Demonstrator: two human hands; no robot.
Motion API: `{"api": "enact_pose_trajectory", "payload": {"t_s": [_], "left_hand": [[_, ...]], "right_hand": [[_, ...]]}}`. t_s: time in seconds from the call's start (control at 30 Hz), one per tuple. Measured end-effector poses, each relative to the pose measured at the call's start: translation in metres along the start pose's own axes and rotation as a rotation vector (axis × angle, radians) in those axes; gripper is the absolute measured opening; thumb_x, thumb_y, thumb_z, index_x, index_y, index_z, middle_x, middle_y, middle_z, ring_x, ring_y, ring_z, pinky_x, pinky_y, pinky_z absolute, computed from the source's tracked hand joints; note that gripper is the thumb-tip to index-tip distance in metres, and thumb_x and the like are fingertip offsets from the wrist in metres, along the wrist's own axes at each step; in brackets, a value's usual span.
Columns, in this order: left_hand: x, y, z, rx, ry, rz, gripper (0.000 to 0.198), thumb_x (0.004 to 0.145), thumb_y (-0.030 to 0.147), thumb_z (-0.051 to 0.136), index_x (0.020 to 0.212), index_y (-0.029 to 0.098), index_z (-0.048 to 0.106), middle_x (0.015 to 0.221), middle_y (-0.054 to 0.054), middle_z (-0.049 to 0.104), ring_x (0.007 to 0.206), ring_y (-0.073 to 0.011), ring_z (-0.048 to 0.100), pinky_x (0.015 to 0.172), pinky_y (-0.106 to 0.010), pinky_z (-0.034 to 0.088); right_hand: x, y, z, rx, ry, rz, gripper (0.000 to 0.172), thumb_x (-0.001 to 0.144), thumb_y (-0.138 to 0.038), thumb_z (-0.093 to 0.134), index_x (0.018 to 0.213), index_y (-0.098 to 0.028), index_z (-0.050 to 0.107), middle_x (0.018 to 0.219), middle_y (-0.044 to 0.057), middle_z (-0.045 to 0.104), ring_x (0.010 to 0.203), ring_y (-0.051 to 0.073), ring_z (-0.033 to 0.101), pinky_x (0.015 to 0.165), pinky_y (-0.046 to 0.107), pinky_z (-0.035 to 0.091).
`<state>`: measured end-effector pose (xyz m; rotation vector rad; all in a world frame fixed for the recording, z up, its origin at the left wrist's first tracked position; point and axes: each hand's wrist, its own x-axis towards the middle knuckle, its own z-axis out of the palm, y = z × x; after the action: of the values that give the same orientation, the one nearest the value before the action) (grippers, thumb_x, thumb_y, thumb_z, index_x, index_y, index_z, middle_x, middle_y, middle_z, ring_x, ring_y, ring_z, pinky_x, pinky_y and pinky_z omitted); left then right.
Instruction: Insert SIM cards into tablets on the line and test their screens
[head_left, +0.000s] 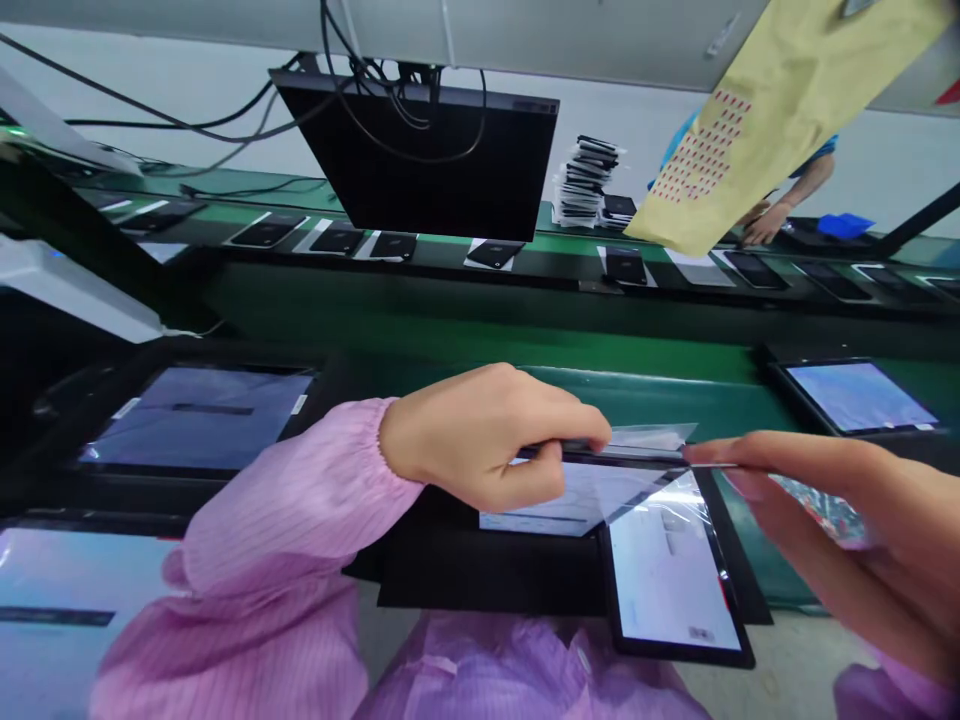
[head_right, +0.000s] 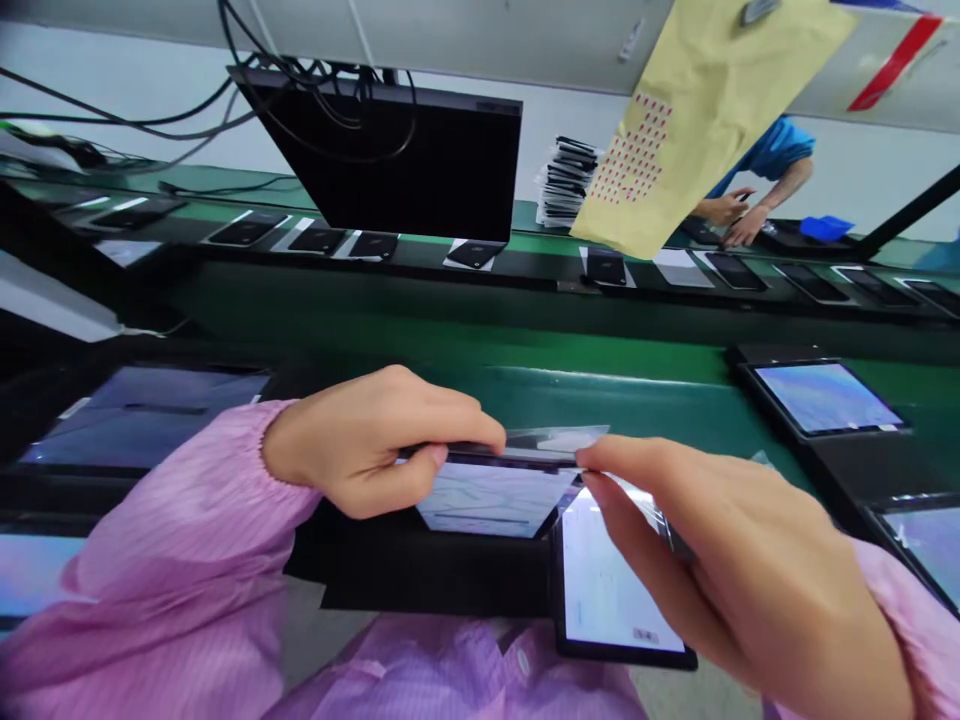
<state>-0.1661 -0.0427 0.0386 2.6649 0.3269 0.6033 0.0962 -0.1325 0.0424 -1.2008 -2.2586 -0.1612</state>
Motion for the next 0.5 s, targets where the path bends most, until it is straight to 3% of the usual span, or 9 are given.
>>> {"api": "enact_pose_trajectory", "payload": {"t_s": [0.1,0.27,0.4,0.5], "left_hand": [[0.006,0.005,0.001,0.024,-0.038,-0.019,0.030,0.072,0.011,0.040,0.092,0.017,0.062,0.076,0.000,0.067,0.055,-0.0110,0.050,0.053,-0.023,0.039],[0.022,0.005,0.004,-0.025,-0.154,-0.052,0.004,0.075,0.020,0.055,0.078,0.020,0.052,0.065,0.005,0.054,0.056,-0.0099,0.044,0.051,-0.025,0.030],[0.032,-0.002,0.006,-0.149,-0.174,-0.101,0.015,0.077,0.018,0.052,0.068,0.020,0.040,0.060,0.007,0.042,0.052,-0.0088,0.034,0.051,-0.027,0.028],[0.032,-0.007,0.005,-0.225,-0.091,-0.111,0.021,0.075,0.014,0.050,0.064,0.020,0.033,0.059,0.007,0.034,0.052,-0.0083,0.028,0.050,-0.027,0.025]], "right_hand": [[0.012,-0.006,0.002,-0.025,-0.037,-0.131,0.019,0.096,-0.023,0.045,0.111,-0.030,0.054,0.074,-0.003,0.070,0.046,0.013,0.060,0.048,0.026,0.049],[0.022,-0.007,0.000,-0.020,-0.085,-0.109,0.007,0.098,-0.025,0.044,0.101,-0.026,0.049,0.065,-0.006,0.063,0.028,0.006,0.038,0.045,0.022,0.044],[0.026,-0.004,0.001,-0.047,-0.084,-0.114,0.008,0.099,-0.030,0.044,0.098,-0.025,0.049,0.069,-0.005,0.067,0.028,0.005,0.036,0.036,0.024,0.034],[0.034,-0.003,0.005,0.005,-0.086,-0.134,0.008,0.098,-0.030,0.045,0.095,-0.025,0.050,0.070,-0.004,0.068,0.033,0.006,0.045,0.036,0.022,0.033]]}}
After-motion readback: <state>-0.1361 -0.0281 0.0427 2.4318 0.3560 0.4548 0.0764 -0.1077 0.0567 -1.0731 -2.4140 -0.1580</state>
